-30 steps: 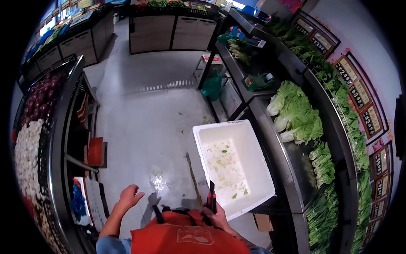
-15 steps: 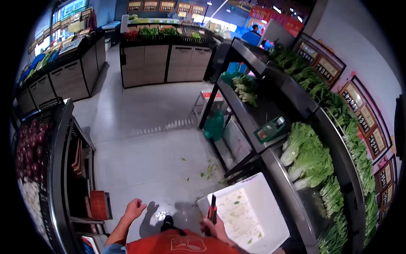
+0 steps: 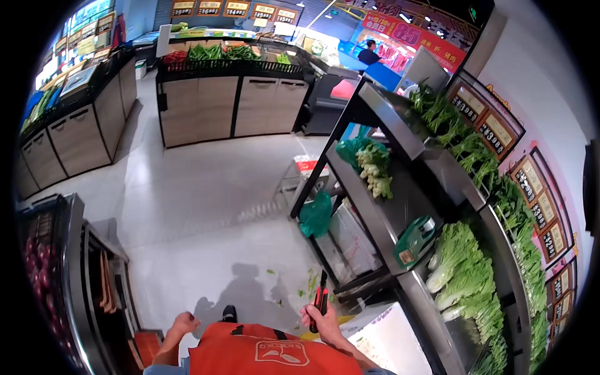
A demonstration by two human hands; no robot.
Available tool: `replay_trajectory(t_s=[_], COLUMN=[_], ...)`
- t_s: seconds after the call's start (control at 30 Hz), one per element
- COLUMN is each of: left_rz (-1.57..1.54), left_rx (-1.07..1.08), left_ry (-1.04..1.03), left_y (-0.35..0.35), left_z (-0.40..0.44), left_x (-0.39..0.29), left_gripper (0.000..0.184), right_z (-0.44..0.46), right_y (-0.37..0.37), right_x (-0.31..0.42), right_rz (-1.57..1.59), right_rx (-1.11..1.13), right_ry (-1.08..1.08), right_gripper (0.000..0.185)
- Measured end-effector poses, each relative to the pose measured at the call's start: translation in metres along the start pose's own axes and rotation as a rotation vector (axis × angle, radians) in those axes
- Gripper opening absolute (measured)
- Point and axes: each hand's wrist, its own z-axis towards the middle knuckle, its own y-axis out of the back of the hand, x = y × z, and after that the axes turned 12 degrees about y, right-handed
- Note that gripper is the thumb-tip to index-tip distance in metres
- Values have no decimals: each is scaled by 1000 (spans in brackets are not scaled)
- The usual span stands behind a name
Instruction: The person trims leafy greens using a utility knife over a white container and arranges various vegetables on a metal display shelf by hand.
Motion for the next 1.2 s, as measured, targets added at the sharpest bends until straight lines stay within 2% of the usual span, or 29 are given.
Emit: replay_trajectory(t_s=[0.07,0.17,0.27,0.33,0.47,0.57,0.6,0.63,0.67,0.7,0.73,0.77,0.8,0.87,0.97,1.0,1.03,1.1,1.13,1.2], left_rz=[141,14,-52,-104,-108,43,47,120,190,252,169,54,-31,-119,-39,55,47,131,153,173], left_rx=[-119,-254,-214,-146,94,236,304,299,302,304,233,169,111,2,118,167,235,232,222,196], left_ry=[-112,-345,-436,-428,-371,-229,-112,-159,-206,-265,-265,-198,-231,-279,-210,-183,-191,-294,-315,-360], left_y=[57,116,152,153,109,98,113,121,126,128,137,139,137,135,131,135,132,132,136,136], left_z=[54,111,135,144,198,207,184,189,199,208,197,201,212,216,212,201,206,212,214,216], left_x=[-73,-178,-268,-304,-312,-324,-353,-362,-367,-379,-407,-424,-432,-457,-488,-508,-512,-524,-532,-552], left_gripper=[47,40,36,35,34,38,40,39,39,39,37,37,37,37,37,37,38,38,38,38], right_z=[32,70,111,139,213,291,322,347,376,403,431,460,482,515,562,559,569,583,583,590], right_y=[-9,-5,19,41,104,179,207,240,248,287,307,334,357,356,374,353,353,355,346,346], right_x=[7,25,29,27,39,63,68,76,94,85,85,78,70,83,74,96,91,79,79,68], right_rz=[26,-57,-31,-112,-201,-120,-105,-49,1,-40,15,56,92,85,27,108,88,50,147,220], right_rx=[-84,-201,-347,-392,-486,-609,-713,-631,-777,-758,-862,-871,-879,-909,-905,-841,-837,-836,-853,-921], right_ry=[-7,1,-5,35,185,233,254,229,257,249,221,157,89,-37,-110,-89,-98,-122,-33,-3], right_gripper=[17,19,18,16,18,18,20,22,25,24,27,32,39,46,57,61,60,58,55,50])
